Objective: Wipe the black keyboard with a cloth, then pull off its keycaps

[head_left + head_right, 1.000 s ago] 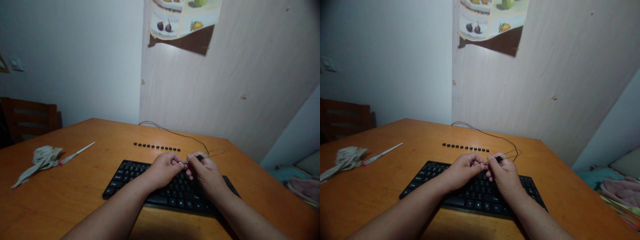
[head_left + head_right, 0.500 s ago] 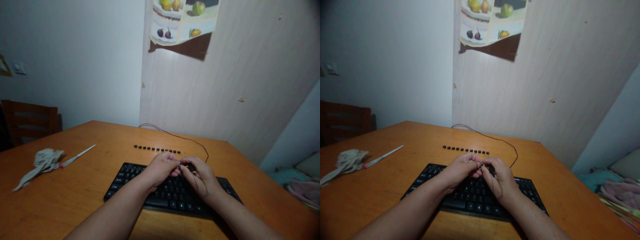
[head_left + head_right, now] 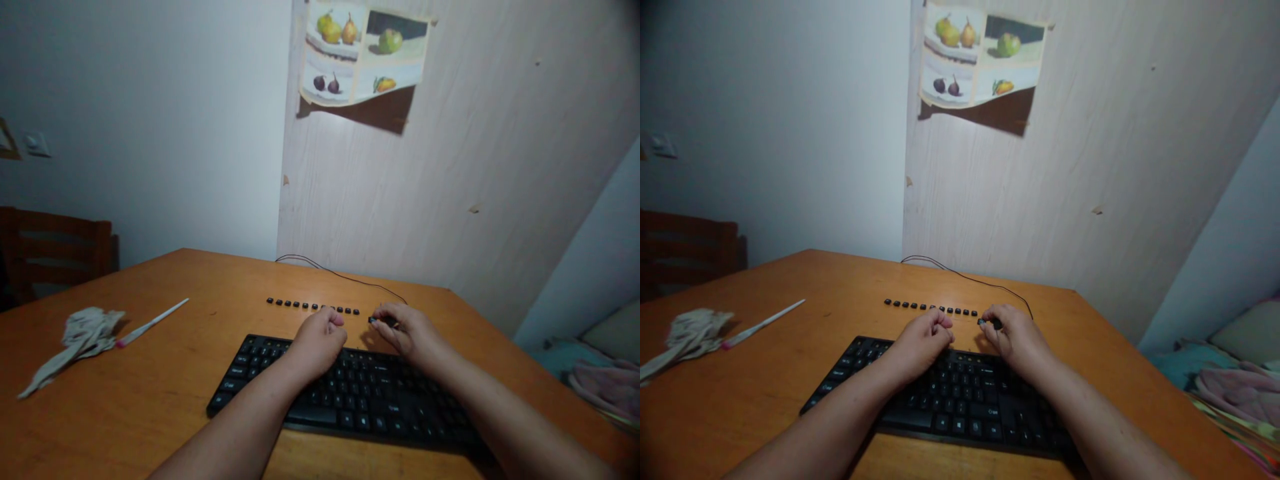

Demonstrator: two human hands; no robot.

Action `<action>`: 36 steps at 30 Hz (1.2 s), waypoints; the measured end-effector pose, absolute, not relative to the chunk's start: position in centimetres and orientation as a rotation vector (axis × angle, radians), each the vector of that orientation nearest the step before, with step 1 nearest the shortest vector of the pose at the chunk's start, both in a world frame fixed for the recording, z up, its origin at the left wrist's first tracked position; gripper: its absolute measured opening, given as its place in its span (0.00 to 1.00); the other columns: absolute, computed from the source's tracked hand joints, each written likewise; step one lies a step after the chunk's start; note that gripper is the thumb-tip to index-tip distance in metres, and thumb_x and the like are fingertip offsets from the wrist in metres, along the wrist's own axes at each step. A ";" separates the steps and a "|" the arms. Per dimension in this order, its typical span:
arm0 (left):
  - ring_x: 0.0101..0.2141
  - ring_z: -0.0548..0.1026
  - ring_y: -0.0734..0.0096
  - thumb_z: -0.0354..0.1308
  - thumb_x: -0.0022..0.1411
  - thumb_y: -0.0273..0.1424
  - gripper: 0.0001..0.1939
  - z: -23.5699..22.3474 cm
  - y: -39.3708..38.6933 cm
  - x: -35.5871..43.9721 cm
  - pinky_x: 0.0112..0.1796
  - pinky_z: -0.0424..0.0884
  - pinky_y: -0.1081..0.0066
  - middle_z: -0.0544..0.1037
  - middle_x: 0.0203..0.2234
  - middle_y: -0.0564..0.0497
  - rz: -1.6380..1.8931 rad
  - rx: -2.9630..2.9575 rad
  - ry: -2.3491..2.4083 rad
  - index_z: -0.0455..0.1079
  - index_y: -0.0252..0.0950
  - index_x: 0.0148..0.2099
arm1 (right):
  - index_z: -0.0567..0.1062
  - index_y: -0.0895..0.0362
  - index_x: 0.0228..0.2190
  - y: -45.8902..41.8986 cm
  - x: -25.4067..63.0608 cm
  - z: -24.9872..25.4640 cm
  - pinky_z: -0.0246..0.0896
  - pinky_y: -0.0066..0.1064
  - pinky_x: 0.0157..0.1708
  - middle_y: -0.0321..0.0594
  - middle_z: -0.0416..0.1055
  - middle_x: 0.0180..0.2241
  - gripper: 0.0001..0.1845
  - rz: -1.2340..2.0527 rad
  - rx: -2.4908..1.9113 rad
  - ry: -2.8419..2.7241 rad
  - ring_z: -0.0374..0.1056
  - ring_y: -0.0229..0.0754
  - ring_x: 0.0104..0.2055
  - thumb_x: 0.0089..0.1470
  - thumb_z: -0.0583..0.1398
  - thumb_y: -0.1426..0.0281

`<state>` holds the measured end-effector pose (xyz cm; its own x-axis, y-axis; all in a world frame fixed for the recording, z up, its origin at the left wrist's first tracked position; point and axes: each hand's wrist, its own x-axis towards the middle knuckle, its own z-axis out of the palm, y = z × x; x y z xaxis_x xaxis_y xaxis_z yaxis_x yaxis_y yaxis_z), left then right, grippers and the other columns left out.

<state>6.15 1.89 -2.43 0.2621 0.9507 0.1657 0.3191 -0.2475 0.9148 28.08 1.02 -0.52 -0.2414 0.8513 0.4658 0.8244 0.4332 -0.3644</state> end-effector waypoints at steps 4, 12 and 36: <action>0.28 0.69 0.72 0.52 0.57 0.28 0.04 -3.0 2.5 5.5 0.27 0.58 0.74 0.73 0.26 0.54 0.982 2.016 1.270 0.67 0.37 0.36 | 0.77 0.56 0.32 5.0 30.3 -0.9 0.59 0.29 0.31 0.38 0.75 0.28 0.10 0.260 -1.569 -2.083 0.68 0.41 0.30 0.53 0.60 0.64; 0.29 0.70 0.69 0.51 0.57 0.29 0.05 -2.3 1.9 5.1 0.28 0.57 0.73 0.75 0.28 0.51 0.848 2.153 1.450 0.68 0.38 0.33 | 0.80 0.55 0.30 9.6 31.3 -3.8 0.57 0.29 0.31 0.39 0.77 0.28 0.06 0.177 -1.730 -2.056 0.69 0.41 0.31 0.48 0.63 0.67; 0.32 0.72 0.65 0.51 0.58 0.31 0.06 -1.8 1.6 4.8 0.29 0.59 0.71 0.77 0.31 0.49 0.707 2.222 1.474 0.70 0.38 0.34 | 0.81 0.49 0.37 10.6 30.4 -4.7 0.56 0.30 0.32 0.39 0.78 0.35 0.10 0.035 -1.815 -2.131 0.70 0.44 0.37 0.52 0.63 0.63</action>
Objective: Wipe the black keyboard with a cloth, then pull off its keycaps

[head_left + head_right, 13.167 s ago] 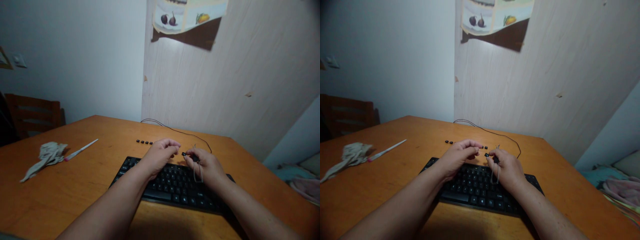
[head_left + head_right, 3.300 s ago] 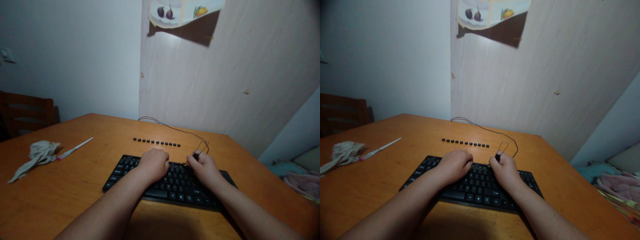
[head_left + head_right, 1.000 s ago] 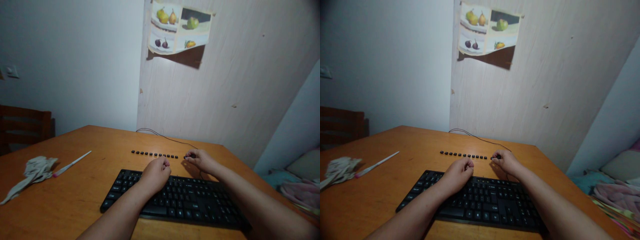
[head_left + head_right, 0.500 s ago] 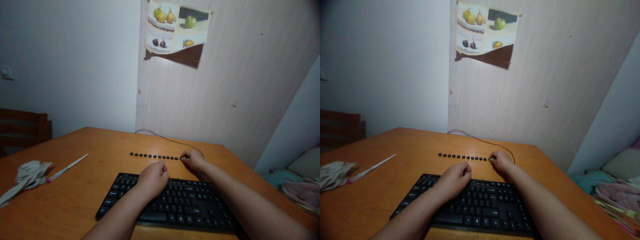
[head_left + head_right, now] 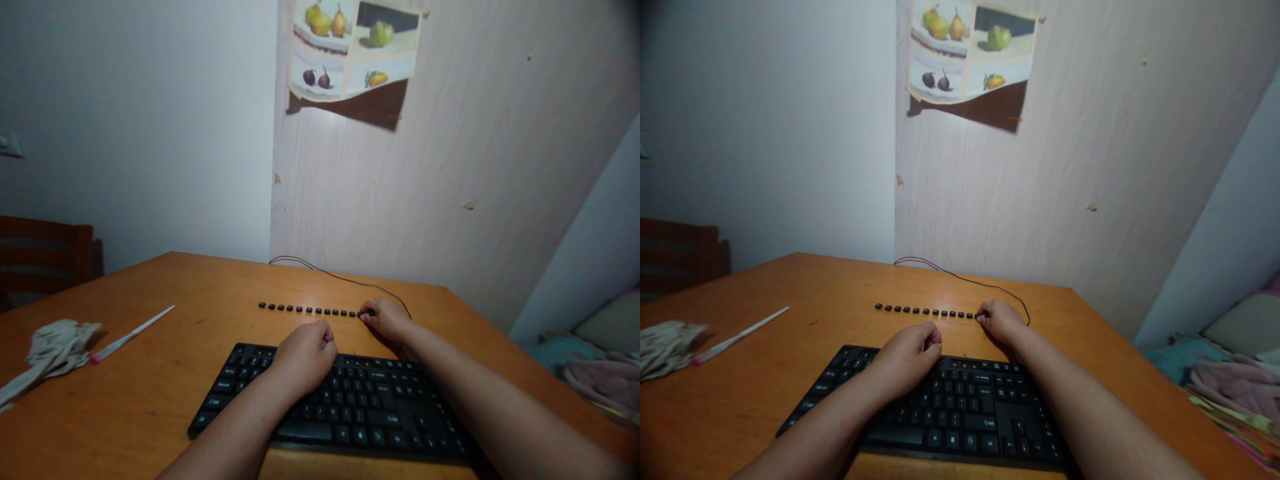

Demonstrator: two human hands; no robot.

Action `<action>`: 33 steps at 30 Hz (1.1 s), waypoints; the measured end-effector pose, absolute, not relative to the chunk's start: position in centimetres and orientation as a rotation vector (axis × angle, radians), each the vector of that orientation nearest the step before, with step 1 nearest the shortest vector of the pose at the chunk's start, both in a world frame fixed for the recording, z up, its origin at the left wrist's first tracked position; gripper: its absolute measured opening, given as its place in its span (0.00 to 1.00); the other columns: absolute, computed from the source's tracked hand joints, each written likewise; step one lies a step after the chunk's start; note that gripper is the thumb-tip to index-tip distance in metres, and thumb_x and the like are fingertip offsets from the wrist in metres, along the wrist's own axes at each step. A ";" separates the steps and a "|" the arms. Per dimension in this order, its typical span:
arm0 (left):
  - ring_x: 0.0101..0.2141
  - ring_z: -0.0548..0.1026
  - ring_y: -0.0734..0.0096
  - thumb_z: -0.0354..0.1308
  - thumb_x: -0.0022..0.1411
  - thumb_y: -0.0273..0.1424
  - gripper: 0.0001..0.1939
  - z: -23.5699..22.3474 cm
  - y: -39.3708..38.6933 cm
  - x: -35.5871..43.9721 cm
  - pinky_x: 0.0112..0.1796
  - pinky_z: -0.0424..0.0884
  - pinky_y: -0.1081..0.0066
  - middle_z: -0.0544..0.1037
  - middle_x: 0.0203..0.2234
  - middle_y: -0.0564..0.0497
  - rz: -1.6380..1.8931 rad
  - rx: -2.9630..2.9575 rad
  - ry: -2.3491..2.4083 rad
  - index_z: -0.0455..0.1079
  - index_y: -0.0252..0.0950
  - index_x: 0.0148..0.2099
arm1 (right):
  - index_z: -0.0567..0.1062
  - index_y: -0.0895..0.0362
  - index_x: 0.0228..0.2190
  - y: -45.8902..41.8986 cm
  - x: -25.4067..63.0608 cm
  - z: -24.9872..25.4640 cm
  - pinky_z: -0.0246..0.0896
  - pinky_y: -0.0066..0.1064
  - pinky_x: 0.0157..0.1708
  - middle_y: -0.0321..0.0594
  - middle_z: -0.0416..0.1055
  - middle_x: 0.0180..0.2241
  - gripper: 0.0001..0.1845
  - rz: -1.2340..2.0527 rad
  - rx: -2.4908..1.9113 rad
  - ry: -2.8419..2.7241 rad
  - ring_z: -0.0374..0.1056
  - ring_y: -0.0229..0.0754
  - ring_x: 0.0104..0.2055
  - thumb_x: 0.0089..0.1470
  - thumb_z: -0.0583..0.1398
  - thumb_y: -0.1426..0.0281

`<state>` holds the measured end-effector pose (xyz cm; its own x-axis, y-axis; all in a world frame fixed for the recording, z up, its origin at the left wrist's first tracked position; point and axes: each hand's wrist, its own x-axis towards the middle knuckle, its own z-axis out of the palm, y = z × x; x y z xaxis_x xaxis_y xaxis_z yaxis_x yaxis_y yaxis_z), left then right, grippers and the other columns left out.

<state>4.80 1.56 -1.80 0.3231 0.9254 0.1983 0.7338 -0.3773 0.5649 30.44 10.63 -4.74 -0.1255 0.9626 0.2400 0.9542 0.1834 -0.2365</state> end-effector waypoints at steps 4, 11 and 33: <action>0.32 0.72 0.65 0.51 0.59 0.32 0.07 -1.9 1.6 4.8 0.30 0.60 0.71 0.77 0.31 0.49 0.702 2.217 1.467 0.70 0.38 0.35 | 0.81 0.49 0.36 10.8 30.6 -4.9 0.56 0.29 0.32 0.38 0.78 0.34 0.10 0.073 -1.788 -2.127 0.70 0.43 0.37 0.51 0.63 0.64; 0.32 0.73 0.65 0.51 0.59 0.32 0.07 -2.1 1.8 4.8 0.31 0.61 0.71 0.77 0.31 0.48 0.709 2.218 1.452 0.70 0.38 0.35 | 0.81 0.53 0.38 10.8 30.9 -4.7 0.60 0.32 0.37 0.43 0.79 0.36 0.13 0.147 -1.704 -2.048 0.71 0.45 0.38 0.50 0.64 0.62; 0.32 0.73 0.64 0.51 0.59 0.31 0.08 -1.6 1.5 4.8 0.30 0.60 0.71 0.78 0.32 0.47 0.626 2.276 1.438 0.71 0.38 0.36 | 0.66 0.55 0.28 -1.9 28.7 1.3 0.44 0.25 0.16 0.30 0.64 0.18 0.19 0.929 -1.382 -1.378 0.53 0.31 0.16 0.45 0.66 0.56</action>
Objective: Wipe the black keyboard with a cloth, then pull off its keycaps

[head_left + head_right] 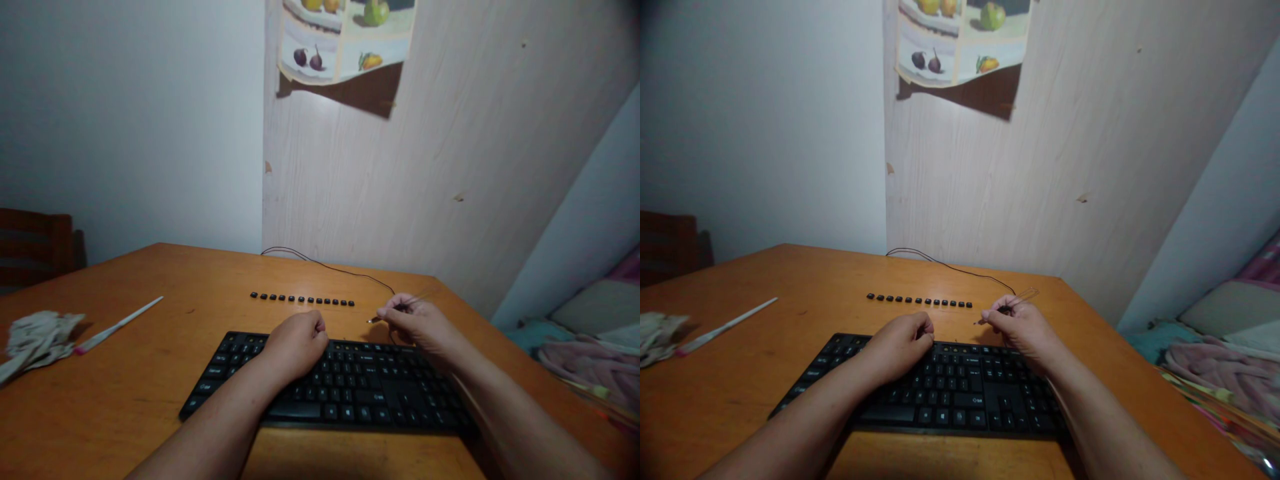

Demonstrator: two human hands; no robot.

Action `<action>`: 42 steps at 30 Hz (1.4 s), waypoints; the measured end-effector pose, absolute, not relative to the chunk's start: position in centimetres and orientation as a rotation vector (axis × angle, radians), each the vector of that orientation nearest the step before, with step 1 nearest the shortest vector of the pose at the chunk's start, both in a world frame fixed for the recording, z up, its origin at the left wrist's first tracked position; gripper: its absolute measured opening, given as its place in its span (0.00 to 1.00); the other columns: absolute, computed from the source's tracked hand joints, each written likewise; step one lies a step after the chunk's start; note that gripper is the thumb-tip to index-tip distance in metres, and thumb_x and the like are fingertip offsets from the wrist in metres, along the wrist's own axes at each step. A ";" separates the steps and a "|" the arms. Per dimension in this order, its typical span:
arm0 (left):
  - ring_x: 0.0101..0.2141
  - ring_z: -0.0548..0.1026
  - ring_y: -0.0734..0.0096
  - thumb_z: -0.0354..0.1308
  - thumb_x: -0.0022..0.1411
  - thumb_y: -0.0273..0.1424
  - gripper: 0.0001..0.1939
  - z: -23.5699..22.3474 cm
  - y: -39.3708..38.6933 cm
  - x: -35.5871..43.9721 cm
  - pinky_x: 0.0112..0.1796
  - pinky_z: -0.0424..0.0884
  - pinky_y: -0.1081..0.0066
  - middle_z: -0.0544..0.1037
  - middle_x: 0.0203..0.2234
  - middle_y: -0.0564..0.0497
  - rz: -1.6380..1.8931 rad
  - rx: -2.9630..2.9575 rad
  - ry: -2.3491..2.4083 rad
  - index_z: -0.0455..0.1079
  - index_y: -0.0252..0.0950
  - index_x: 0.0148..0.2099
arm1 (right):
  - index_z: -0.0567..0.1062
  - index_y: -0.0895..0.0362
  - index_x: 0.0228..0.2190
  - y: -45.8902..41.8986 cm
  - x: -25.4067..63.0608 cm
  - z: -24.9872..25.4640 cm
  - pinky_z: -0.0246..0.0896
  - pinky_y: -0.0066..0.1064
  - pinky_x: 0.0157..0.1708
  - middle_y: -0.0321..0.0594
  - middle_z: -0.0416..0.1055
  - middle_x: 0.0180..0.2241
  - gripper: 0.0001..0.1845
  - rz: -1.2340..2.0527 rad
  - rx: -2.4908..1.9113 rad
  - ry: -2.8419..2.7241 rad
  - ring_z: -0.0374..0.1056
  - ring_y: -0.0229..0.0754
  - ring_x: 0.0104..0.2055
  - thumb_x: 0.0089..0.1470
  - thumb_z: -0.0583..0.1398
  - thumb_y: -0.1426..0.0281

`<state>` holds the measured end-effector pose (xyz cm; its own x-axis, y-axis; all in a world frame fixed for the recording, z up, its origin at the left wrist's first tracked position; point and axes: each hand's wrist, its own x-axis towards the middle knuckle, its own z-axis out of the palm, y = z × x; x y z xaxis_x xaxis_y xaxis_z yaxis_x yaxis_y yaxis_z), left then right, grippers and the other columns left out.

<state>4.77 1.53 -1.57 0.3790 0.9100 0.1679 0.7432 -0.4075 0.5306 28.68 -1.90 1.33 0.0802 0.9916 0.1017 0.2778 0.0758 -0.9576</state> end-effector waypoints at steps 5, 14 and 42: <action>0.32 0.73 0.64 0.51 0.59 0.32 0.08 -1.6 1.5 4.8 0.29 0.60 0.71 0.77 0.31 0.48 0.602 2.285 1.449 0.71 0.38 0.36 | 0.67 0.56 0.25 -2.2 28.2 0.0 0.49 0.26 0.19 0.31 0.64 0.18 0.19 0.822 -1.432 -1.449 0.57 0.33 0.19 0.52 0.61 0.54; 0.32 0.73 0.64 0.52 0.59 0.33 0.07 -1.5 1.4 4.8 0.30 0.60 0.70 0.77 0.31 0.48 0.603 2.299 1.441 0.71 0.38 0.35 | 0.68 0.55 0.24 -1.6 27.6 -1.7 0.55 0.30 0.26 0.34 0.66 0.20 0.17 0.469 -1.534 -1.671 0.62 0.39 0.24 0.56 0.58 0.56; 0.33 0.73 0.62 0.51 0.57 0.32 0.08 -0.8 0.7 4.9 0.29 0.59 0.69 0.78 0.33 0.48 0.530 2.344 1.470 0.71 0.40 0.36 | 0.71 0.53 0.28 -2.7 25.4 -2.1 0.51 0.30 0.26 0.38 0.73 0.22 0.12 0.094 -1.747 -1.860 0.70 0.44 0.27 0.58 0.55 0.61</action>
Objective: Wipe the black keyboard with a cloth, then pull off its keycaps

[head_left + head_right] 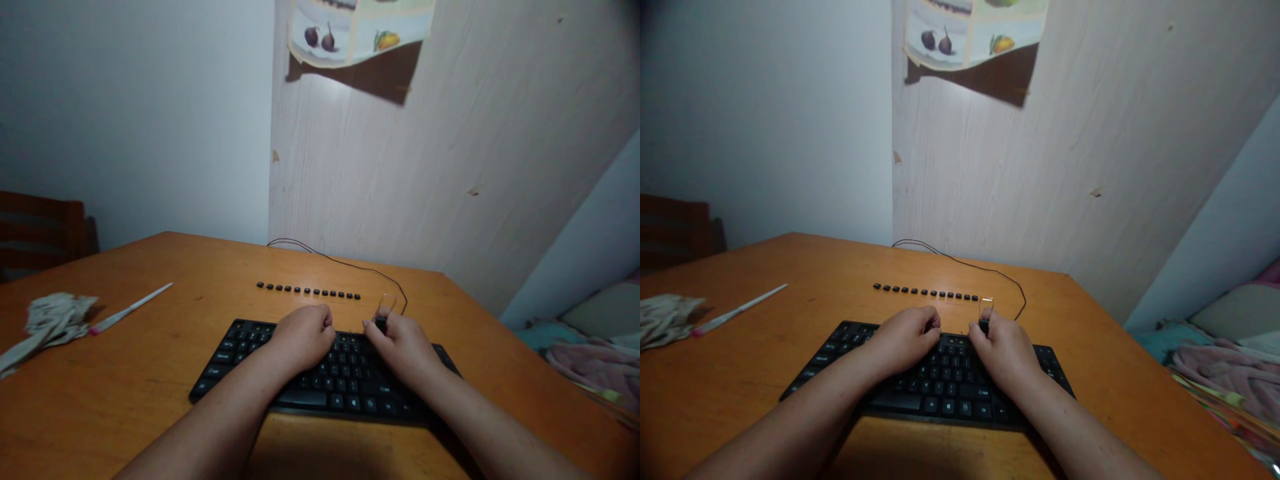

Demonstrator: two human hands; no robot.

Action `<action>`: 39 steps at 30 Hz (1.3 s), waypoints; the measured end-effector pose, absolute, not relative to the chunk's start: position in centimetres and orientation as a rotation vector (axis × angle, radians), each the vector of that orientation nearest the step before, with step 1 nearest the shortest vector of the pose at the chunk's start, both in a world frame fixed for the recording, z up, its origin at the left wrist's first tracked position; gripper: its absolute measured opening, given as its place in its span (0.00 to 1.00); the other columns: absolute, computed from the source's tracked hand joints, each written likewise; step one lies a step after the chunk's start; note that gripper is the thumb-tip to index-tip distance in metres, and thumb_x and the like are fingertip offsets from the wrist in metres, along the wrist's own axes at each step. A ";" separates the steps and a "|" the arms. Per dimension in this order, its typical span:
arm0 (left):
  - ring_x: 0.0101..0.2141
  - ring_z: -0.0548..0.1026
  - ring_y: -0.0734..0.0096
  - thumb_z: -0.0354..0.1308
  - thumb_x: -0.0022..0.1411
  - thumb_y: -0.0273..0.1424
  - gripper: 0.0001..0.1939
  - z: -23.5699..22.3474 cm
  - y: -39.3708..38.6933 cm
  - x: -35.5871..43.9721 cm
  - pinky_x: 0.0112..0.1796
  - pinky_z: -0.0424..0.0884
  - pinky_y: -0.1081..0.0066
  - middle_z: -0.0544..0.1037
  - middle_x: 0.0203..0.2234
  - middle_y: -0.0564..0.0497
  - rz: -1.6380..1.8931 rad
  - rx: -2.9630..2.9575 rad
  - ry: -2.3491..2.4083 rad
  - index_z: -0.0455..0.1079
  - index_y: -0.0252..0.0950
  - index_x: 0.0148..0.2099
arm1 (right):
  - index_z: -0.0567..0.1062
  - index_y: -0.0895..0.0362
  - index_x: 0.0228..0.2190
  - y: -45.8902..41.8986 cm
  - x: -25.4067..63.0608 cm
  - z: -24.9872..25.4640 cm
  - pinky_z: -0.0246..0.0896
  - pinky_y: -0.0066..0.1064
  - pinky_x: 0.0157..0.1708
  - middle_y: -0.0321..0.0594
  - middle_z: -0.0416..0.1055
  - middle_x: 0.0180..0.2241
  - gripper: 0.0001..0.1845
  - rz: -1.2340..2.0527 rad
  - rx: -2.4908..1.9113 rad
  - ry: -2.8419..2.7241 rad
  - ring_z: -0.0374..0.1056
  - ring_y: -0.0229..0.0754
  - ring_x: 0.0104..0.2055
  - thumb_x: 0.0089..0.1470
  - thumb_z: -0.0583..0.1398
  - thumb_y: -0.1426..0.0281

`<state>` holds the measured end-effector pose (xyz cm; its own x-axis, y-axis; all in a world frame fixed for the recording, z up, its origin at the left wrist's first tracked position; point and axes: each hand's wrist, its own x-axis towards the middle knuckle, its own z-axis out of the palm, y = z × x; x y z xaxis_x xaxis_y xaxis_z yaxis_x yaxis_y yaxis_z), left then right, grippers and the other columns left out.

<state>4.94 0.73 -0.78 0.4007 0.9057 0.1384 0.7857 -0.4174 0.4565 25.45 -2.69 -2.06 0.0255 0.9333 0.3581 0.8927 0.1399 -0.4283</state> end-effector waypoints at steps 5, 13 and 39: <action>0.34 0.74 0.60 0.51 0.57 0.33 0.09 -0.8 0.7 4.9 0.30 0.60 0.68 0.79 0.34 0.47 0.500 2.361 1.429 0.72 0.40 0.36 | 0.68 0.54 0.23 -1.9 26.3 -2.7 0.52 0.30 0.25 0.35 0.70 0.20 0.14 0.202 -1.692 -1.785 0.67 0.41 0.24 0.56 0.55 0.61; 0.34 0.74 0.58 0.51 0.56 0.31 0.09 -1.3 0.8 4.9 0.30 0.61 0.66 0.79 0.33 0.47 0.543 2.376 1.383 0.73 0.40 0.34 | 0.67 0.54 0.20 -1.5 26.8 -2.3 0.55 0.30 0.27 0.34 0.67 0.19 0.14 0.335 -1.583 -1.621 0.64 0.40 0.24 0.55 0.56 0.63; 0.21 0.62 0.77 0.58 0.51 0.26 0.09 -1.4 -0.4 6.9 0.22 0.54 0.76 0.66 0.20 0.59 0.834 1.676 0.934 0.65 0.36 0.37 | 0.74 0.56 0.30 -4.4 23.9 -0.9 0.61 0.28 0.25 0.38 0.74 0.26 0.18 0.674 -1.288 -1.455 0.68 0.40 0.27 0.56 0.59 0.53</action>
<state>6.89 -0.42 -1.36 0.4636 0.8813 0.0913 0.1904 -0.1997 0.9612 23.92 -4.37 -0.86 0.1078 0.9397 0.3245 0.3603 0.2672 -0.8937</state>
